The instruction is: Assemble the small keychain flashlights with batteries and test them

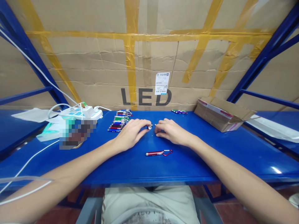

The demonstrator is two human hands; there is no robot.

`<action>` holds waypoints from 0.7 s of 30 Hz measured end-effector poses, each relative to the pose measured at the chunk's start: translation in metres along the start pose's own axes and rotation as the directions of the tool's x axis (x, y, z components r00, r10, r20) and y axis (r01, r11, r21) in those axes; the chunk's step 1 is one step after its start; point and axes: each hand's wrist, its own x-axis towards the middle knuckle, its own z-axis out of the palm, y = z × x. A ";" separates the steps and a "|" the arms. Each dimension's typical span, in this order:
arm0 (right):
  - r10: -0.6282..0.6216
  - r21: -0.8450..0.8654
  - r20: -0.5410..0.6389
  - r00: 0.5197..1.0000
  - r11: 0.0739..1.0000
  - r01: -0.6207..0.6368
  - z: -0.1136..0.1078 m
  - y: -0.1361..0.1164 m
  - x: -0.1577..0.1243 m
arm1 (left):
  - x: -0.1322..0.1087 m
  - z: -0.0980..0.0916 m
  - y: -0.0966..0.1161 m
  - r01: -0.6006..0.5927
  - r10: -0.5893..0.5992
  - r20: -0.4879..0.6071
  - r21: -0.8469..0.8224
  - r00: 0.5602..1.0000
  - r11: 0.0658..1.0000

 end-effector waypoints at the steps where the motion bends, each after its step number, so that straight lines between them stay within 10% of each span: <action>1: 0.002 0.009 0.003 1.000 1.000 -0.002 0.000 0.000 0.000 | 0.000 0.000 0.000 -0.008 0.008 -0.006 0.005 1.000 1.000; 21: 0.051 0.183 -0.096 0.994 0.983 -0.032 -0.007 0.001 -0.004 | 0.001 0.004 -0.001 0.164 -0.166 0.014 -0.237 0.986 0.957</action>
